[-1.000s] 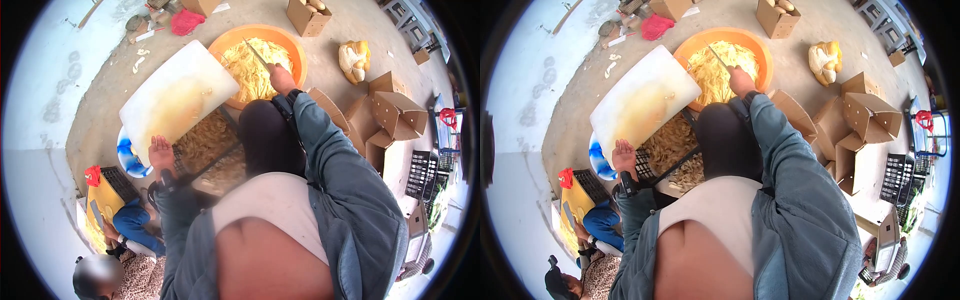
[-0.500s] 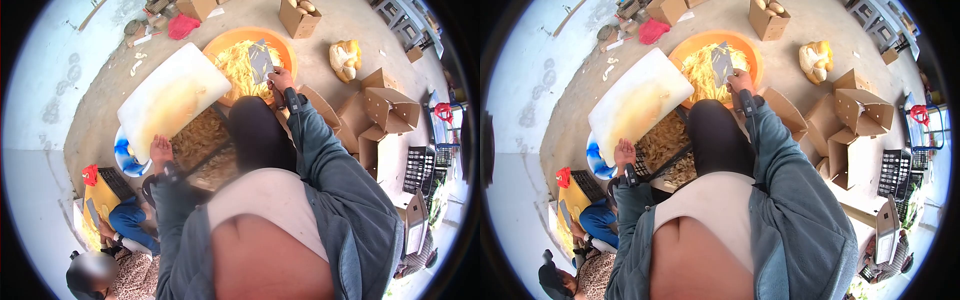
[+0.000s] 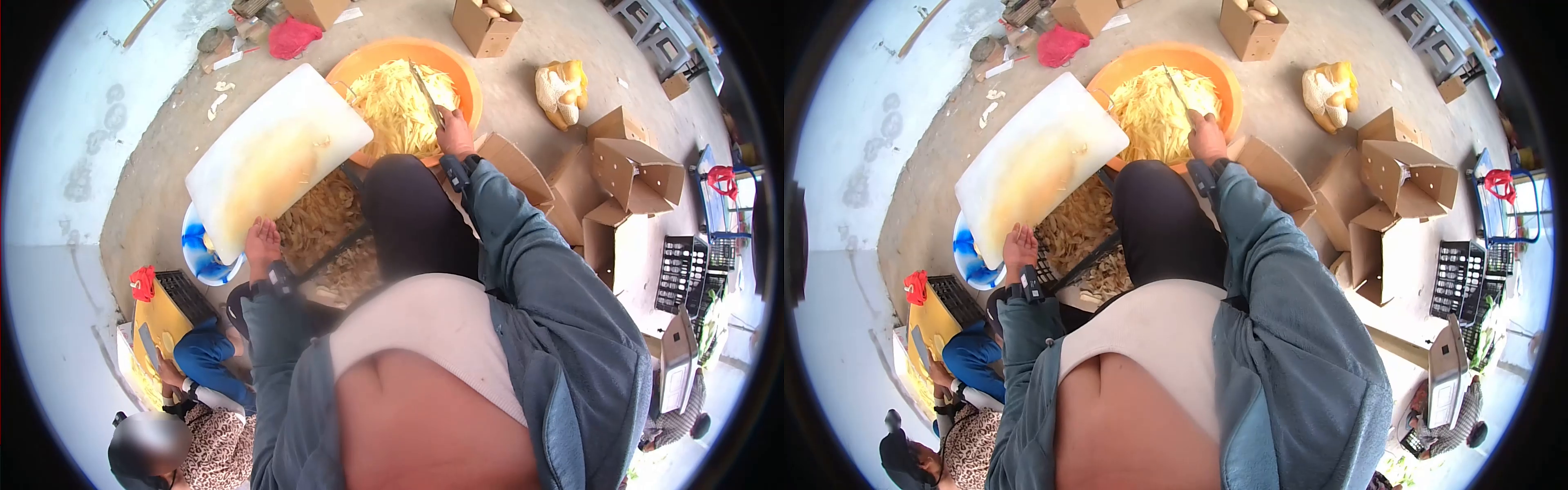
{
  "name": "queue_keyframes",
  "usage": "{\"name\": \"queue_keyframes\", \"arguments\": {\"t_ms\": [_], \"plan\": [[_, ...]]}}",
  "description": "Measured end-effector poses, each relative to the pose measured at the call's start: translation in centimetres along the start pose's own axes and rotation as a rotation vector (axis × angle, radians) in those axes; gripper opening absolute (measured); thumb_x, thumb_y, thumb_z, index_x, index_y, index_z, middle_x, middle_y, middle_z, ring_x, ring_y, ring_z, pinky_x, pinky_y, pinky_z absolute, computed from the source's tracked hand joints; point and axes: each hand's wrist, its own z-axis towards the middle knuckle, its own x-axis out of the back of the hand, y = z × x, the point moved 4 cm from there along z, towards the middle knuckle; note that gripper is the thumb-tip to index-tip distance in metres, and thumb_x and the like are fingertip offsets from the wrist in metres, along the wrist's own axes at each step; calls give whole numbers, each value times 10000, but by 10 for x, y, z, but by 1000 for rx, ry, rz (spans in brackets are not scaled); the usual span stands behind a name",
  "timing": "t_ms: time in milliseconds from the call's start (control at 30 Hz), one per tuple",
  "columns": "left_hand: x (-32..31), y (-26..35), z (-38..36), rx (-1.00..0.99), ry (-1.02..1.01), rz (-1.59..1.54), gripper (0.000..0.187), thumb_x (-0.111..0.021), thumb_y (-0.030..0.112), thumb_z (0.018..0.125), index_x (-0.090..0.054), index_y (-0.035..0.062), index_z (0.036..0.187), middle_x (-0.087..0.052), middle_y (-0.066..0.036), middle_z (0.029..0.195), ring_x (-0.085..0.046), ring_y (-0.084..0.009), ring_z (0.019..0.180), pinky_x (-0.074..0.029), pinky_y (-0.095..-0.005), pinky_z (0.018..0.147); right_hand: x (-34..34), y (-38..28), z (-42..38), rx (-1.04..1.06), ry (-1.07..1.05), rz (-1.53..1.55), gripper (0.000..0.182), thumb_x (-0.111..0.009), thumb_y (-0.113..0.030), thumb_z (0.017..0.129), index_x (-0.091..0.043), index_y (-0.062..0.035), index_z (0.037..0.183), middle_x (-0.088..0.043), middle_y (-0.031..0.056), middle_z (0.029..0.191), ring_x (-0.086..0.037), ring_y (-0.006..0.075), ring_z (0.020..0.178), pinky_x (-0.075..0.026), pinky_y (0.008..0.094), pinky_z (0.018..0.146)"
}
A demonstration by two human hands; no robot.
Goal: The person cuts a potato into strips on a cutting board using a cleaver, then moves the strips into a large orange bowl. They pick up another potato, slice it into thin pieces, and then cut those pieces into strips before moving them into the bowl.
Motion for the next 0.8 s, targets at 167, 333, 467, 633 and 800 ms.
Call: {"name": "queue_keyframes", "arguments": {"t_ms": [167, 333, 467, 633, 800], "plan": [[2, -4, 5, 42, -5, 13, 338, -567, 244, 914, -550, 164, 1242, -617, -15, 1067, -590, -162, 950, -485, -327, 800, -28, 34, -5, -8, -122, -195, 504, -468, -48, 850, -527, -191, 1330, -518, 235, 1196, -625, 413, 980, -509, 471, 866], [-3, -11, 3, 55, -19, 52, 345, -546, 242, 924, -543, 158, 1258, -606, -27, 1097, -579, -166, 974, -484, -322, 812, -12, 37, -17, -16, -179, -209, 468, -510, -91, 864, -561, -230, 1308, -519, 195, 1166, -607, 379, 1031, -509, 458, 866], [-8, -14, 5, 63, -9, 103, 363, -516, 241, 939, -528, 149, 1291, -600, -36, 1126, -573, -171, 991, -483, -313, 816, -11, 34, -6, 60, -128, -164, 475, -562, -87, 838, -568, -211, 1296, -540, 190, 1142, -625, 364, 977, -512, 437, 862], [-24, -3, -7, -48, -160, 232, 409, -504, 254, 952, -498, 130, 1342, -599, -53, 1189, -578, -185, 1034, -473, -306, 853, -21, 15, 9, -480, -106, 756, 445, -582, 19, 831, -544, -15, 1273, -626, 146, 923, -637, 218, 671, -524, 346, 561], [-89, 20, -61, -213, -396, 321, 445, -511, 255, 957, -478, 80, 1365, -591, -90, 1251, -580, -214, 1095, -460, -309, 895, -19, -21, 10, -587, -16, 1471, 503, -550, 67, 842, -433, 63, 1331, -583, 158, 890, -560, 194, 607, -459, 297, 468]]}}
